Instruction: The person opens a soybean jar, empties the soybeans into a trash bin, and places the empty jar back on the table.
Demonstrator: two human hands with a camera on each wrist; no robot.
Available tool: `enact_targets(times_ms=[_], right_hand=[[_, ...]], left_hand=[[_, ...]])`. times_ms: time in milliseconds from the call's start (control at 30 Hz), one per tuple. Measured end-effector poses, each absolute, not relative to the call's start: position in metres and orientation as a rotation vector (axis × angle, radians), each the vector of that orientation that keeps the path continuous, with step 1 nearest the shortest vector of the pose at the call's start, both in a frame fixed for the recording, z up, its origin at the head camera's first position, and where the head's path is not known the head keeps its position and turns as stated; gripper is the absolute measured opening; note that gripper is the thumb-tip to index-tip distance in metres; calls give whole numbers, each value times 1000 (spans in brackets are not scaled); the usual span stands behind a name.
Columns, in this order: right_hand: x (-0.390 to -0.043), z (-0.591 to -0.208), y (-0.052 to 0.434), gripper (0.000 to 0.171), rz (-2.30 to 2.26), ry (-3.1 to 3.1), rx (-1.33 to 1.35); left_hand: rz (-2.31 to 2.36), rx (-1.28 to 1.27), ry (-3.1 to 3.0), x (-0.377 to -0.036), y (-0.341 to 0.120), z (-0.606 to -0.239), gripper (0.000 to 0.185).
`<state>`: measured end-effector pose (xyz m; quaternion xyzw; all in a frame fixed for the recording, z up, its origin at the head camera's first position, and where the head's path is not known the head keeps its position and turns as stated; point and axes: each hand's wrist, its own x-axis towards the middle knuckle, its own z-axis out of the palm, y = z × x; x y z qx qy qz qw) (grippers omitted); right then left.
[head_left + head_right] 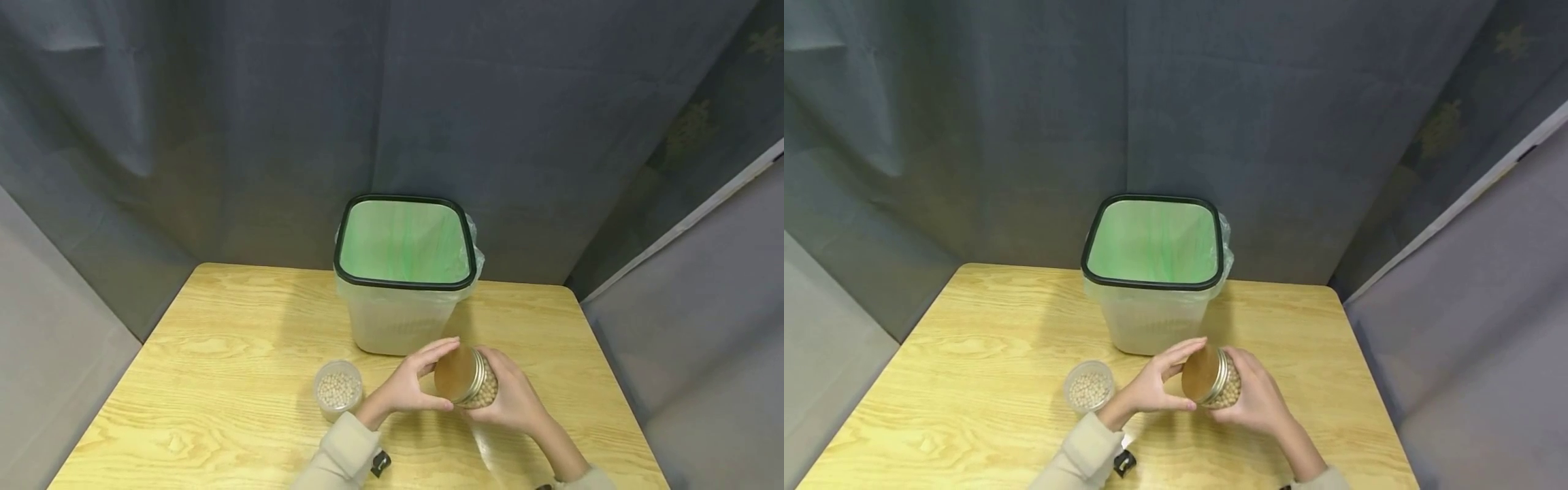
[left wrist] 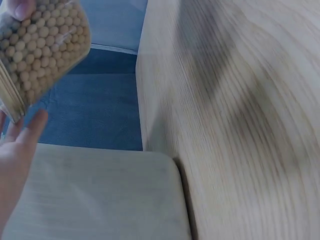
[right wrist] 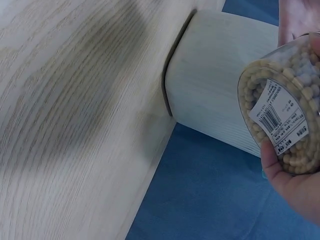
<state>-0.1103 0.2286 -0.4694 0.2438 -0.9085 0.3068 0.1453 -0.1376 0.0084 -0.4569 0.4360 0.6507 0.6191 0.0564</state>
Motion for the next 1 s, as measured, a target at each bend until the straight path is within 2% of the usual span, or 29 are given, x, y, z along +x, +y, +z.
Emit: enact_targets(times_ms=[167, 300, 433, 633, 733, 867, 1000], right_hand=[[-110, -468, 229, 95, 872, -2603, 720], [-108, -467, 228, 95, 851, -2597, 704], [-107, -467, 227, 93, 814, -2595, 670], [-108, -468, 226, 92, 773, -2584, 649], [-108, -470, 227, 92, 787, -2593, 657], [-108, -471, 230, 94, 795, -2601, 683], [-107, -471, 232, 95, 799, -2584, 709]], left_hand=[[1914, 1249, 1991, -137, 12, -456, 84], [1970, 1081, 2077, -139, 20, -472, 85], [2000, 887, 2245, -137, 31, -487, 79], [1861, 714, 2525, -130, 40, -487, 73], [1792, 806, 2525, -130, 37, -485, 76], [1763, 1067, 2371, -134, 29, -483, 83], [1754, 1220, 2221, -139, 24, -482, 80]])
